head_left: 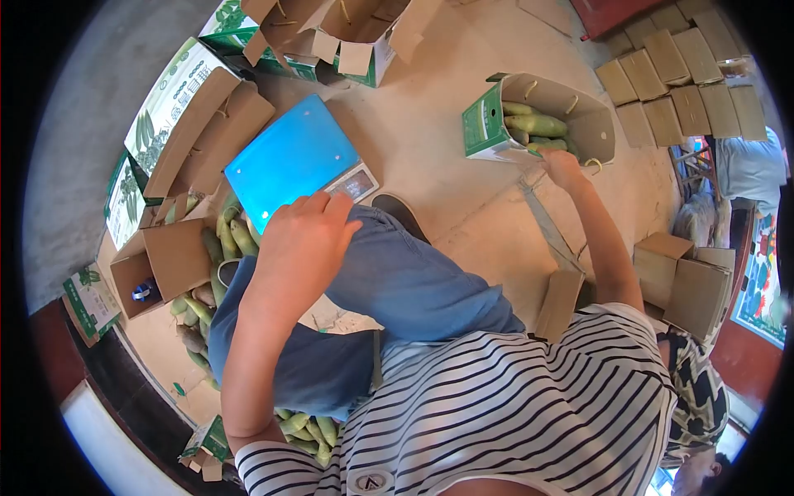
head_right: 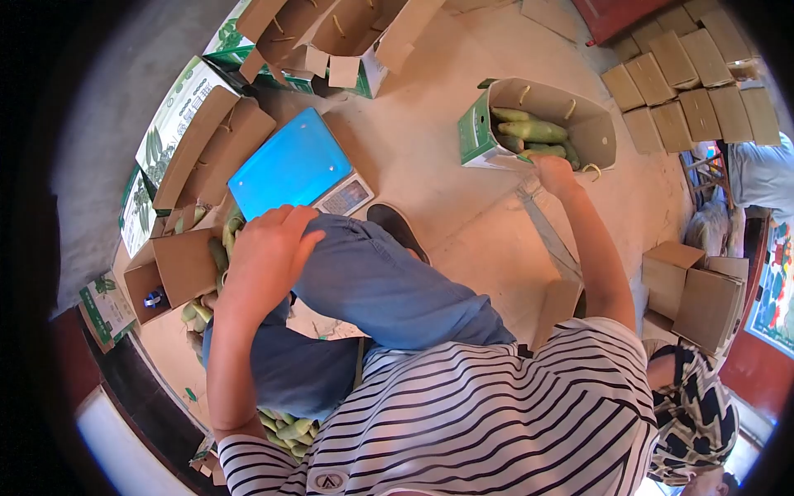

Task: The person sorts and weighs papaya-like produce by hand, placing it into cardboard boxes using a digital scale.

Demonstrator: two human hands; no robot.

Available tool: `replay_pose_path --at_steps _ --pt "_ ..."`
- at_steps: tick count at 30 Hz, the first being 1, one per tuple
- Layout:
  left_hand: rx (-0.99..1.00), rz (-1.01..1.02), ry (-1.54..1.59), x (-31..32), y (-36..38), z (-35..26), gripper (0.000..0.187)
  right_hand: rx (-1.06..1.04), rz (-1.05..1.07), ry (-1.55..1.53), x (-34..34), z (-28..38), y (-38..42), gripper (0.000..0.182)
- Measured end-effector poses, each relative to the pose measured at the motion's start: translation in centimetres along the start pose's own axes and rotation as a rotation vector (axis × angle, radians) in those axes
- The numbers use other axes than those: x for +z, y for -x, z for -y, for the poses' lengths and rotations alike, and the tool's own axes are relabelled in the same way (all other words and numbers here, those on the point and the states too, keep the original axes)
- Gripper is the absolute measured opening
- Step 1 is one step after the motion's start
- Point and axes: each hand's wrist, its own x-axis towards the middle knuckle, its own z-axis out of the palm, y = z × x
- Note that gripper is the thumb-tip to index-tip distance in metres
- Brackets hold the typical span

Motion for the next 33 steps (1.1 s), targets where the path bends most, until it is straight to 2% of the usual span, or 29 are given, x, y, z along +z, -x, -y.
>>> replay_pose_path --at_steps 6,11,15,18,20,21,23,27,29,31,33 --pt "-0.057 -0.105 0.07 1.4 2.3 2.9 0.02 -0.21 0.023 0.159 0.2 -4.6 1.1 0.022" --pt "-0.014 -0.125 -0.104 2.5 2.8 3.2 0.019 -0.092 0.126 0.202 -0.3 -3.3 4.5 0.023" --pt "0.042 -0.19 -0.189 2.8 2.7 2.5 0.015 -0.046 0.224 0.284 -0.4 -2.4 4.3 0.026" --pt "0.091 -0.291 -0.273 3.5 2.5 2.2 0.012 0.004 0.45 0.382 -4.2 -0.1 2.2 0.026" --pt "0.1 -0.292 -0.318 3.6 2.4 2.0 0.012 -0.133 0.151 0.114 -8.1 3.3 0.3 0.026" --pt "0.071 -0.254 -0.294 3.7 2.5 1.7 0.02 -0.202 0.006 -0.023 -9.9 5.2 -0.7 0.025" --pt "0.071 -0.288 -0.267 3.8 2.6 1.6 0.018 -0.272 -0.18 -0.178 -12.5 10.1 -4.0 0.024" --pt "0.065 -0.325 -0.227 3.8 2.7 1.7 0.017 -0.388 -0.372 -0.212 -12.9 16.3 -13.6 0.023" --pt "0.058 -0.326 -0.212 4.0 2.8 1.9 0.018 -0.289 -0.331 -0.217 -14.0 20.2 -17.3 0.028" --pt "0.049 -0.333 -0.226 3.8 2.8 2.1 0.018 -0.228 -0.38 -0.161 -14.6 23.7 -20.5 0.033" --pt "0.035 -0.328 -0.22 3.7 2.9 2.1 0.019 -0.292 -0.539 -0.113 -12.6 25.3 -25.3 0.035"
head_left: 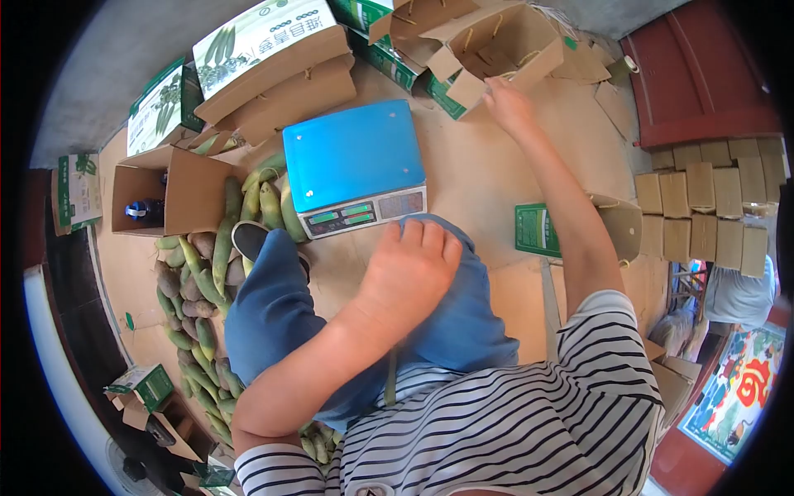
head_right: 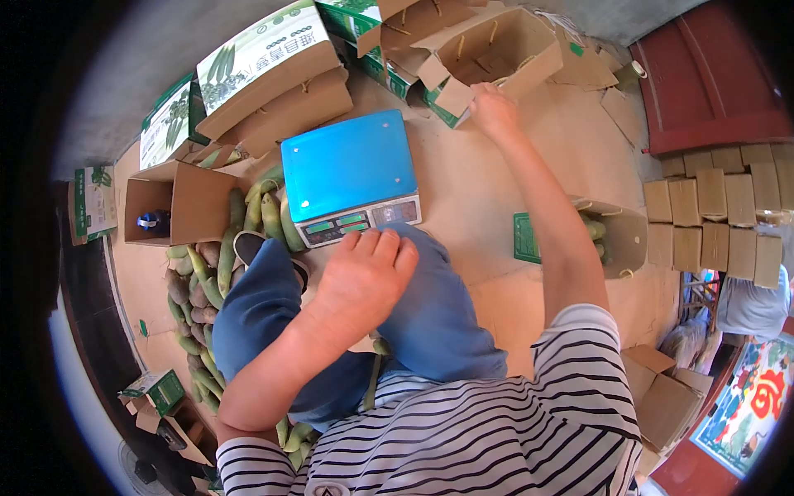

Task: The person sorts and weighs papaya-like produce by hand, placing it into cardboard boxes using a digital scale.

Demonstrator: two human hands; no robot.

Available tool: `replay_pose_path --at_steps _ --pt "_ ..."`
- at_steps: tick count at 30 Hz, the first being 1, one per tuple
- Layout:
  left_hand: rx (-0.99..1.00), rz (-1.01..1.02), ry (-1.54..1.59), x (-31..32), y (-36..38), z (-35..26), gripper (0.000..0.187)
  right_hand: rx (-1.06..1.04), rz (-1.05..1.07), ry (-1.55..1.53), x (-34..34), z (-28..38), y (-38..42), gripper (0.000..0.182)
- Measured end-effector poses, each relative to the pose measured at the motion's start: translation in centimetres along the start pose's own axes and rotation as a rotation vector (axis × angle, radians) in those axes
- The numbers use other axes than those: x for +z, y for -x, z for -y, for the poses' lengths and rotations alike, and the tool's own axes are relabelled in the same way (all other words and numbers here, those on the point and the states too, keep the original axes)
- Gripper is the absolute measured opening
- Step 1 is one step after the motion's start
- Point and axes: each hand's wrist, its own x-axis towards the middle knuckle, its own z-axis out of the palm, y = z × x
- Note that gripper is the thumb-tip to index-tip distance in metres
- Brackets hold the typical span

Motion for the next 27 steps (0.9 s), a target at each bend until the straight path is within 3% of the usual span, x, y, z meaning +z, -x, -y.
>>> replay_pose_path --at_steps 1,6,10,18,21,27 --pt "0.0 -0.002 -0.001 -0.1 0.0 0.2 0.02 -0.04 -0.072 0.024 1.4 0.5 -1.1 0.037" --pt "-0.018 -0.018 0.015 -0.3 0.3 0.6 0.023 0.18 0.106 0.047 4.5 1.4 -3.0 0.031" --pt "-0.043 -0.049 0.0 -0.1 0.5 0.4 0.022 0.231 0.239 0.101 4.2 -1.4 -2.0 0.023" --pt "-0.057 -0.02 0.01 -0.6 0.4 -0.2 0.021 -0.078 0.532 0.229 -1.8 -2.4 4.9 0.018" --pt "-0.039 -0.037 0.009 -0.1 0.4 -0.3 0.021 -0.129 0.53 0.177 -2.4 -1.7 7.8 0.021" --pt "-0.041 -0.005 0.066 -0.5 0.4 -0.1 0.02 -0.002 0.468 0.086 0.1 -2.0 9.0 0.028"
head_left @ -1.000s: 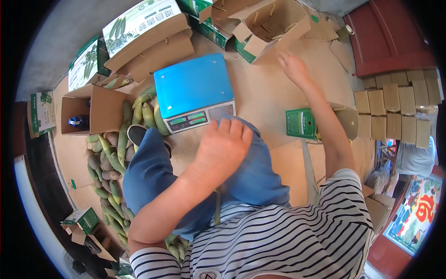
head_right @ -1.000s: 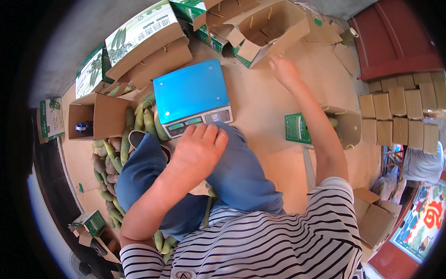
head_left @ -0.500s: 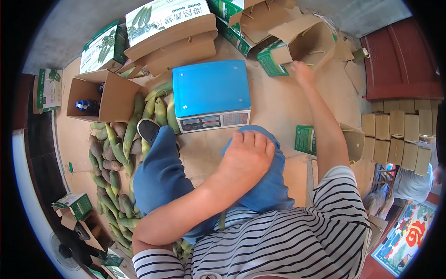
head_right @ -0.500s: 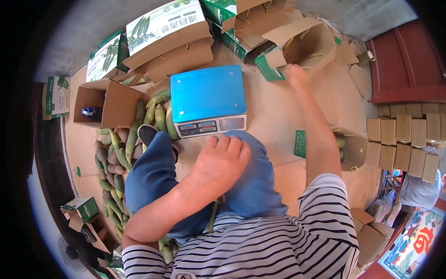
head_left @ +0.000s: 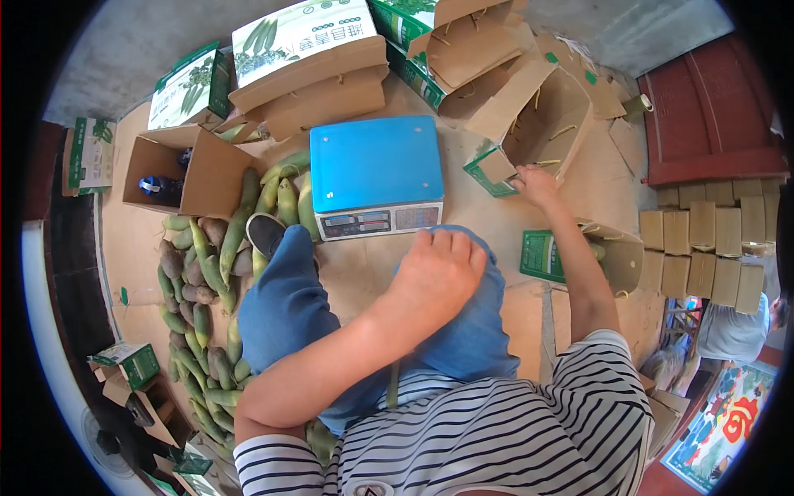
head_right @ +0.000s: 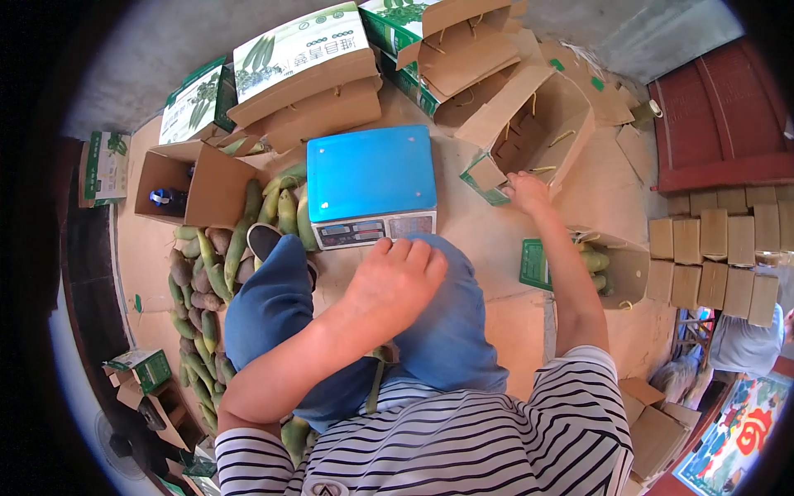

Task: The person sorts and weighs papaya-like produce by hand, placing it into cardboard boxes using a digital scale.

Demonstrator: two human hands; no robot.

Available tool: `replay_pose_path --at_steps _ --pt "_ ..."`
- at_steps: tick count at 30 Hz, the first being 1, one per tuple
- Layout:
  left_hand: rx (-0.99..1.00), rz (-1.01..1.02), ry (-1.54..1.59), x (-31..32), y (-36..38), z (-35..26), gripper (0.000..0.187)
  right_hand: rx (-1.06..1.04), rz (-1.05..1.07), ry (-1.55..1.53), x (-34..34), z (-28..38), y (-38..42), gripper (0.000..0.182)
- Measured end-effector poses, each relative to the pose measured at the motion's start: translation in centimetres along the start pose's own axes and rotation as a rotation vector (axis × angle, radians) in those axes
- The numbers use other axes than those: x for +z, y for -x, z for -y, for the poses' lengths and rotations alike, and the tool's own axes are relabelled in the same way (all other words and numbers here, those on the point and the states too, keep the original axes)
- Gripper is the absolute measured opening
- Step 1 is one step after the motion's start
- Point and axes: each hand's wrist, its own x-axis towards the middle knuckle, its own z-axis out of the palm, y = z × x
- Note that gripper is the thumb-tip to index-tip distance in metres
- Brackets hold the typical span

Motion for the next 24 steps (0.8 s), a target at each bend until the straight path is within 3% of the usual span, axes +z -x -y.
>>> replay_pose_path --at_steps 9,16,24 --pt "-0.041 -0.066 -0.074 0.4 0.9 -0.1 0.025 0.163 -0.178 -0.081 -0.9 -1.4 -4.7 0.029" --pt "-0.073 -0.024 -0.101 -0.2 1.6 0.3 0.028 0.166 -0.14 -0.015 -2.1 -0.4 -7.8 0.029" --pt "-0.067 -0.048 -0.169 -0.5 2.0 0.2 0.026 0.216 -0.212 -0.172 -2.0 1.2 -8.2 0.028"
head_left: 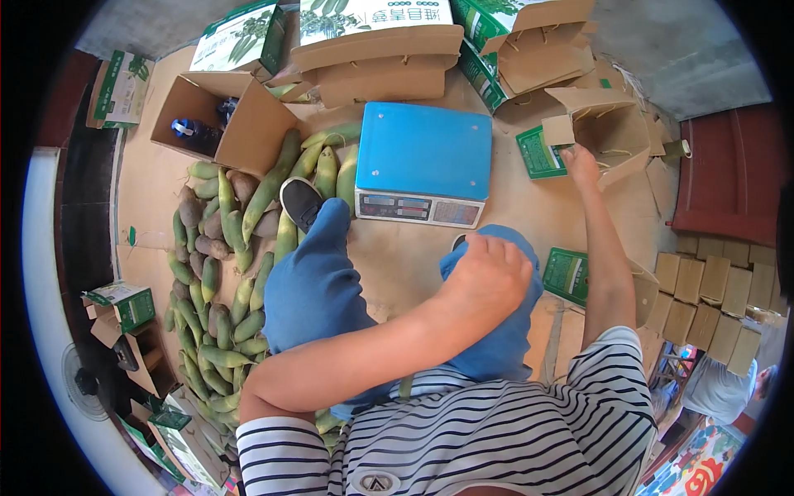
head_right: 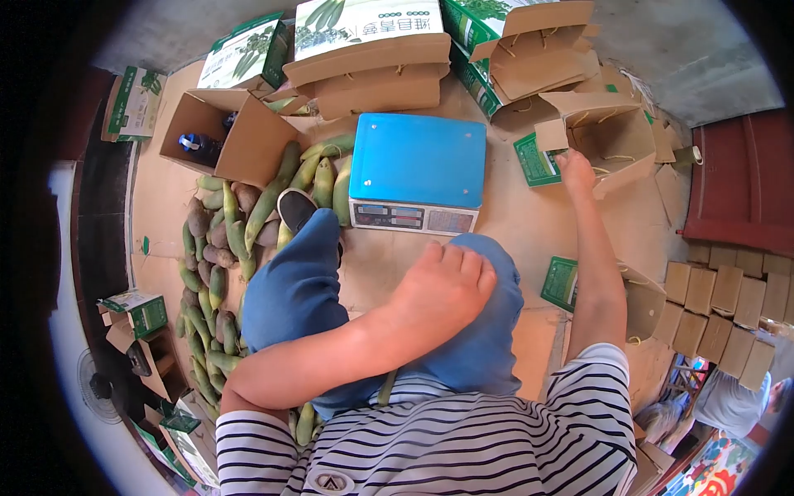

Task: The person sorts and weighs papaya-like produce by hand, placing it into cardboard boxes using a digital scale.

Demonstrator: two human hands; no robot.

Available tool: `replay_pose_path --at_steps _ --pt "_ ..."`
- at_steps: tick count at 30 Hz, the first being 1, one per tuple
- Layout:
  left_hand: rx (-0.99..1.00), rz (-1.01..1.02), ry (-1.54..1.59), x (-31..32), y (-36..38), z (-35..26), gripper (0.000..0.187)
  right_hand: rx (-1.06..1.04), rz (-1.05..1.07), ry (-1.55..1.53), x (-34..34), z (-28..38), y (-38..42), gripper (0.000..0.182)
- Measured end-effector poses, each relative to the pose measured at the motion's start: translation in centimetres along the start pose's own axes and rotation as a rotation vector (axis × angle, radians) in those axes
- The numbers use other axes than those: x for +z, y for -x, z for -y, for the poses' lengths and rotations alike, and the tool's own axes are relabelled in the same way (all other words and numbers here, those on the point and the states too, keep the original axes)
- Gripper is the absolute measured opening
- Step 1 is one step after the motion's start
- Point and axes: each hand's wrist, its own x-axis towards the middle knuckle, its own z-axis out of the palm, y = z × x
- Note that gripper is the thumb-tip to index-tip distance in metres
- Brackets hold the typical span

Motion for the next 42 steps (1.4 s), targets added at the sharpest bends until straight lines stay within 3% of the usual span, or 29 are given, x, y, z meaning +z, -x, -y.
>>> replay_pose_path --at_steps 16,20,24,28,32,34,38,40,41,42 --pt "-0.03 -0.029 0.007 -0.7 1.5 0.6 0.022 0.071 0.079 -0.014 -0.8 2.6 1.4 0.03" --pt "-0.052 -0.08 0.055 -0.9 1.8 0.8 0.022 -0.178 -0.277 -0.258 -6.4 1.8 1.5 0.031" --pt "-0.057 -0.111 0.055 -1.2 1.6 1.0 0.022 -0.211 -0.306 -0.679 -14.3 5.9 5.6 0.03" --pt "-0.043 -0.102 0.016 -1.2 1.7 1.3 0.023 -0.268 -0.291 -0.902 -17.2 10.8 9.1 0.032" --pt "-0.074 -0.13 0.022 -1.2 1.6 2.0 0.023 -0.279 -0.062 -0.95 -15.4 16.1 10.3 0.03" --pt "-0.117 -0.16 0.007 -1.1 1.2 2.9 0.022 -0.419 0.068 -0.924 -14.0 19.4 9.9 0.028" --pt "-0.206 -0.121 -0.073 -0.9 0.6 3.6 0.019 -0.614 0.099 -1.003 -11.5 24.7 7.7 0.025" --pt "-0.277 -0.044 -0.132 -0.5 0.8 5.4 0.018 -0.511 0.259 -1.117 -10.8 27.3 7.9 0.023" --pt "-0.281 0.034 -0.112 -0.7 0.7 6.0 0.018 -0.301 0.413 -1.323 -10.8 28.7 8.2 0.022" --pt "-0.268 0.109 -0.086 -0.8 0.5 6.4 0.019 -0.308 0.408 -1.335 -10.0 29.5 8.0 0.021"
